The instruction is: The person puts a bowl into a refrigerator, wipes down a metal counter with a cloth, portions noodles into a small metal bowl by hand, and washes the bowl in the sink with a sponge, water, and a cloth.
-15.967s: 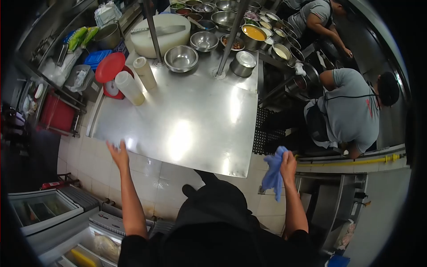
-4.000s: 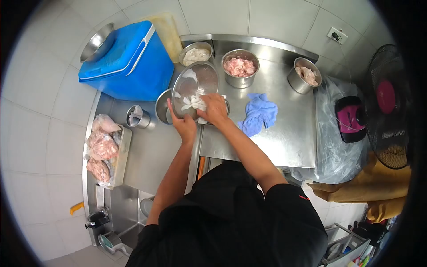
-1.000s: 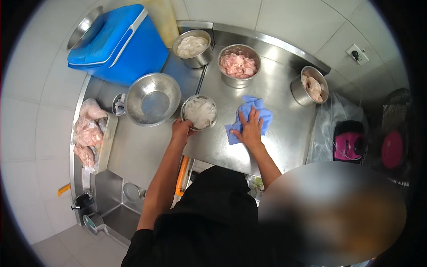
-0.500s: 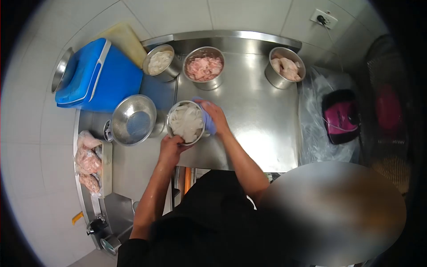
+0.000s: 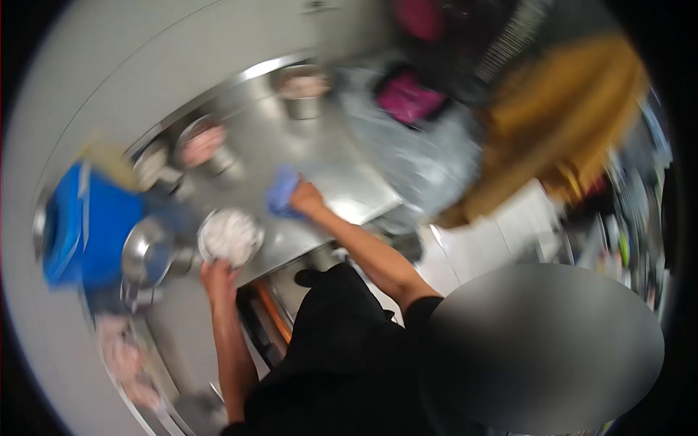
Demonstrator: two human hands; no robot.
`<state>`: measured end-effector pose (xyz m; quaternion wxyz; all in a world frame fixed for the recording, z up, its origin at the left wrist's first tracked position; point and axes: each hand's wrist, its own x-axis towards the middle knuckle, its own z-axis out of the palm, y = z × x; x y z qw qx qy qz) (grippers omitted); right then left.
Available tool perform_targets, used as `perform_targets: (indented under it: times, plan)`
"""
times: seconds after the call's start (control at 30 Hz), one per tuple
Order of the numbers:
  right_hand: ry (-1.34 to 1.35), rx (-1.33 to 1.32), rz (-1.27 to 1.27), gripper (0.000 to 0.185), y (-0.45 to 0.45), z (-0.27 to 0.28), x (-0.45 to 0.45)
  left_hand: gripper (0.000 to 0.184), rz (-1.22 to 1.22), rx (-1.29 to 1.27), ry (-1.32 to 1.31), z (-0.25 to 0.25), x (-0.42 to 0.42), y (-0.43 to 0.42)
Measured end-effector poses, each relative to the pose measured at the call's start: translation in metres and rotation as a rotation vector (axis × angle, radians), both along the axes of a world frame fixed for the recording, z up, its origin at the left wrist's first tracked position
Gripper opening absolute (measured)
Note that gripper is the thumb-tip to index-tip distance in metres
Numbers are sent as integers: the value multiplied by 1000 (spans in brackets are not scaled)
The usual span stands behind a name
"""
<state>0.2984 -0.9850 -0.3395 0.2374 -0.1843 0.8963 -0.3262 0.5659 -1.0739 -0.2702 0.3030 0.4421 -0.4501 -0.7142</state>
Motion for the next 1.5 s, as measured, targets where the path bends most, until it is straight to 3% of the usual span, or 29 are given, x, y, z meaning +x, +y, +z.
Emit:
perform_targets:
  times: [0.03,0.07,0.1,0.13,0.17,0.23,0.33,0.53,0.63,0.67,0.7,0.73,0.83,0.9,0.93,0.97,1.0,1.07,1.1,1.13,1.17,1.23,1.27,1.3,1.4,1.43,1.47,1.5]
  plan:
    - [486,-46,-10,39,34,9,19,47,-61,18,-27,2,-1,18]
    - [631,-360,-90,38,62,4,26,51,-93,28,2,-16,7,29]
    - [490,-369,-35,37,101,30,49,49,-138,64,-4,-17,7,50]
    - [-11,-406,-49,33,136,68,67,47,-216,100,-55,-30,14,66]
    - [-282,-407,-21,34,160,62,83,45,-278,123,-88,-41,7,81]
    - [-48,-488,113,33,205,46,114,37,-381,131,-101,-18,-4,143]
    - [127,-245,-127,29,283,21,137,23,-598,121,-202,-50,-16,207]
    - [-43,-82,-343,28,450,14,146,17,-1026,118,-182,-31,-39,338]
    - [-110,-333,-698,21,531,28,170,14,-1267,97,-160,-34,-61,382]
    - [-185,-433,-853,17,558,32,174,16,-1304,244,-2,-25,-69,403]
    - [-193,-475,-983,13,588,38,173,19,-1333,392,155,-18,-79,425]
    - [-213,-518,-1116,10,617,43,173,33,-1385,262,185,-15,-87,444]
    - [-145,-679,-1370,9,721,36,152,38,-1360,83,124,-37,-123,492]
    - [-37,-671,-1432,6,805,18,133,42,-1339,67,-35,-68,-141,510]
    - [17,-528,-1487,6,837,42,130,43,-1317,49,-133,-82,-144,516]
    - [131,-422,-1546,7,877,34,122,43,-1294,3,-260,-106,-144,518]
    - [152,-480,-1560,9,912,43,117,43,-1268,-49,-386,-139,-142,514]
    - [255,-342,-1660,7,989,42,102,42,-1351,-482,-632,-254,-126,480]
    - [298,-273,-1696,6,1027,31,100,41,-1375,-434,-666,-272,-102,470]
    - [285,-386,-1801,7,1056,24,99,40,-1397,-373,-701,-278,-81,471]
    - [289,-500,-1888,10,1083,26,91,37,-1413,-297,-816,-249,-64,487]
    - [234,-476,-2086,18,1120,41,78,35,-1406,-204,-925,-218,-42,503]
    - [240,-416,-2134,21,1142,36,71,33,-1304,-84,-967,-213,-30,503]
    - [288,-548,-2178,20,1160,28,63,30,-1196,34,-1009,-207,-14,500]
    - [531,-837,-1961,23,1243,-46,44,26,-986,116,-1040,-247,21,474]
    - [538,-715,-1922,26,1290,-77,32,24,-1046,93,-1030,-243,22,473]
    - [649,-19,-1718,31,1395,-187,1,23,-1080,70,-1017,-233,27,476]
    - [468,-101,-1788,38,1328,-101,-1,20,-966,89,-1034,-218,28,484]
